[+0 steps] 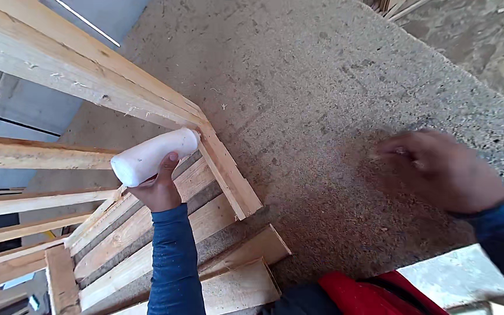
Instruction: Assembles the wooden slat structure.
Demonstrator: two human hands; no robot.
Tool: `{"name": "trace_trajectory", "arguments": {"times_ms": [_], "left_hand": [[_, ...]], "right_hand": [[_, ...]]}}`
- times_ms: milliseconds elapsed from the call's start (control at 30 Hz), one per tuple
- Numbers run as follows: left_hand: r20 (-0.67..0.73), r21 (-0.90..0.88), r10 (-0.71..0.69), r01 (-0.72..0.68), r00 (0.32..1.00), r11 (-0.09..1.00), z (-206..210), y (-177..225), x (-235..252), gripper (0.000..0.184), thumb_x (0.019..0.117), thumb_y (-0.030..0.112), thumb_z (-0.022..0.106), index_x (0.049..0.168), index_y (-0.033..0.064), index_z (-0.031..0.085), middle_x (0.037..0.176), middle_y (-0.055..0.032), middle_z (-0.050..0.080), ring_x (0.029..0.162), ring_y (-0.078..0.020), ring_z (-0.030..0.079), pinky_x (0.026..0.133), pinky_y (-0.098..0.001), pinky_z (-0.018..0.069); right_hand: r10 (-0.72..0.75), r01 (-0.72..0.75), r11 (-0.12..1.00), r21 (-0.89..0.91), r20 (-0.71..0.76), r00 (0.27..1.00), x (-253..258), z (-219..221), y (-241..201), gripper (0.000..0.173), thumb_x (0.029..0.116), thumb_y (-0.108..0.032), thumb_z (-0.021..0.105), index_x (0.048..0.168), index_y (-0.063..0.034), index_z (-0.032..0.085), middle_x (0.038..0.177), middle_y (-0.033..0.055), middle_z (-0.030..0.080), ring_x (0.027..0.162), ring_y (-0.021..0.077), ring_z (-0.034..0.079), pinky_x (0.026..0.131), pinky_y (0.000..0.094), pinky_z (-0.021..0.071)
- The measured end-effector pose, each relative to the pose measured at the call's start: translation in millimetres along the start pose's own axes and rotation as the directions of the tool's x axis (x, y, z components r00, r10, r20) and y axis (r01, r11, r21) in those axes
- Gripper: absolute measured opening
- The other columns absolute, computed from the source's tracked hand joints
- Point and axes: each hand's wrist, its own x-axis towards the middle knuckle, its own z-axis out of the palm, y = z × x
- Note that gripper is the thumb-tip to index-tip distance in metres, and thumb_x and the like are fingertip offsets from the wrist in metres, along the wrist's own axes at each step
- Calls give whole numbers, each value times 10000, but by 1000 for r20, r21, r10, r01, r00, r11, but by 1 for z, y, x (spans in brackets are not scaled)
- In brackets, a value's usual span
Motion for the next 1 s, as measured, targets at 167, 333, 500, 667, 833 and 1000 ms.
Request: {"name": "trace_trajectory", "arguments": {"times_ms": [167, 333, 500, 667, 833, 1000], "left_hand": [[-45, 71, 32, -29, 998, 997, 5, 4, -1, 822, 699, -30, 907, 1371, -4, 435, 1168, -191, 694, 1063, -384, 715, 867, -598, 637], [-25, 27, -13, 13, 1000, 1000, 9, 4, 0, 787, 742, -80, 850, 1380, 30, 402, 1158, -193, 684, 987, -402, 732, 800, -596, 650], [-22, 83, -38, 40, 999, 996, 2, 16, 4, 794, 735, -69, 853, 1384, 48, 413, 1148, -169, 695, 964, -376, 742, 762, -573, 661], [-34, 46, -87, 89, 996, 995, -5, 17, 3, 755, 761, -96, 831, 1380, 32, 420, 1156, -190, 689, 954, -393, 743, 758, -574, 662], [8, -3, -92, 92, 996, 996, -3, 17, 1, 756, 738, -95, 844, 1361, 20, 433, 1128, -202, 692, 946, -406, 738, 732, -591, 660], [21, 49, -109, 108, 994, 993, -7, 22, 4, 709, 768, -85, 824, 1359, 38, 453, 1127, -179, 702, 924, -385, 748, 723, -567, 664]], "right_hand": [[92, -106, 993, -47, -236, 967, -37, 4, 56, 262, 984, -202, 524, 1067, -3, 672, 1064, 218, 688, 955, 395, 646, 854, 594, 498], [78, -97, 992, -75, -227, 971, -29, 3, 48, 259, 988, -185, 505, 1065, 4, 664, 1058, 239, 685, 954, 429, 648, 858, 633, 481], [84, -103, 992, -69, -239, 967, -29, 3, 46, 250, 984, -188, 509, 1057, -13, 672, 1034, 218, 687, 937, 406, 650, 841, 608, 489], [99, -116, 991, -62, -223, 970, -29, 4, 46, 268, 995, -206, 517, 1097, -12, 671, 1035, 246, 676, 910, 429, 644, 801, 630, 488], [109, -127, 990, -65, -231, 967, -29, 3, 48, 273, 992, -217, 519, 1106, -20, 672, 1000, 242, 667, 836, 409, 626, 743, 622, 477], [115, -135, 989, -67, -242, 963, -27, 3, 45, 279, 988, -215, 521, 1094, -8, 675, 1013, 253, 673, 867, 427, 638, 768, 631, 481]]}}
